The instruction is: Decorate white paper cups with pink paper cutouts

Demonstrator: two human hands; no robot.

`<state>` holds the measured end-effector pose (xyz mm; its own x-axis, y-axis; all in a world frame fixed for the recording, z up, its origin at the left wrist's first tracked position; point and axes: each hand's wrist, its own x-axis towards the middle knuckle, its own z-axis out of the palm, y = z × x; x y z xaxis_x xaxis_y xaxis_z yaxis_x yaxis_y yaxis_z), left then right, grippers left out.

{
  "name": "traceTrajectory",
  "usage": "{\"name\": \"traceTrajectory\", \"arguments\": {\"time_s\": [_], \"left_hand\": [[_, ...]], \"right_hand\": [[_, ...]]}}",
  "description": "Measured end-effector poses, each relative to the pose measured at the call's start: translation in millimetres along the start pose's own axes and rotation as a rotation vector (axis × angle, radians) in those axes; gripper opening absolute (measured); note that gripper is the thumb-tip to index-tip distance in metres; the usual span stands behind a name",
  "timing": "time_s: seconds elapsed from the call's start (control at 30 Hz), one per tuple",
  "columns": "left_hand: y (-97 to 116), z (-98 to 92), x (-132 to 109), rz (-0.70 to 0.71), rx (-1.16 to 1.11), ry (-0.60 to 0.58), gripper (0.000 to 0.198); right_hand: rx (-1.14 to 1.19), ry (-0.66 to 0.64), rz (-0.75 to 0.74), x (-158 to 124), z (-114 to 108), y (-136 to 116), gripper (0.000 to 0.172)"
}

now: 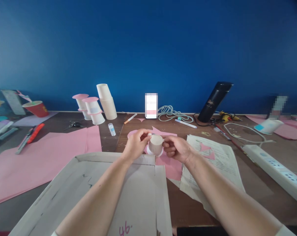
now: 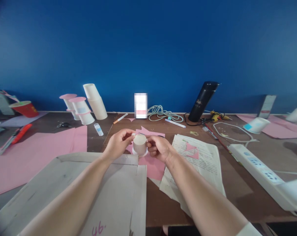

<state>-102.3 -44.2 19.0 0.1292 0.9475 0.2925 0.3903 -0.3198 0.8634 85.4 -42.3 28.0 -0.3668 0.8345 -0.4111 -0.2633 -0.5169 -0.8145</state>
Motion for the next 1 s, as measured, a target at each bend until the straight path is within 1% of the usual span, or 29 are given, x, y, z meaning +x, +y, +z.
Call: {"name": "traceTrajectory", "arguments": {"time_s": [0.1, 0.2, 0.27, 0.37, 0.47, 0.57, 0.63, 0.73, 1.0], "left_hand": [[-1, 0.2, 0, -0.002, 0.007, 0.01, 0.018], [-1, -0.2, -1, 0.007, 0.006, 0.006, 0.018], [0, -0.6, -1, 0.013, 0.005, -0.001, 0.018], [2, -1.0, -1, 0.015, 0.01, -0.001, 0.018], [2, -0.9, -1, 0.018, 0.015, 0.006, 0.018], [3, -0.6, -1, 0.024, 0.019, 0.01, 0.017], [3, -0.5, -1, 0.026, 0.022, 0.01, 0.017], [3, -0.5, -2, 0.029, 0.021, 0.006, 0.017], [2, 0.3, -2, 0.029, 0.041, 0.019, 0.017]], "right_hand": [[-0.004, 0.016, -0.012, -1, 1, 0, 0.007], [-0.088, 0.034, -0.056, -3, 3, 0, 0.01], [-0.194, 0.057, -0.136, -4, 4, 1, 0.019], [-0.375, 0.159, -0.291, -5, 6, 4, 0.029], [-0.591, 0.271, -0.453, -6, 7, 6, 0.025], [-0.768, 0.314, -0.59, -7, 8, 8, 0.022], [-0.819, 0.333, -0.644, -6, 8, 10, 0.02], [-0.848, 0.343, -0.679, -5, 7, 12, 0.018], [-0.839, 0.354, -0.657, 0, 5, 13, 0.023]]}}
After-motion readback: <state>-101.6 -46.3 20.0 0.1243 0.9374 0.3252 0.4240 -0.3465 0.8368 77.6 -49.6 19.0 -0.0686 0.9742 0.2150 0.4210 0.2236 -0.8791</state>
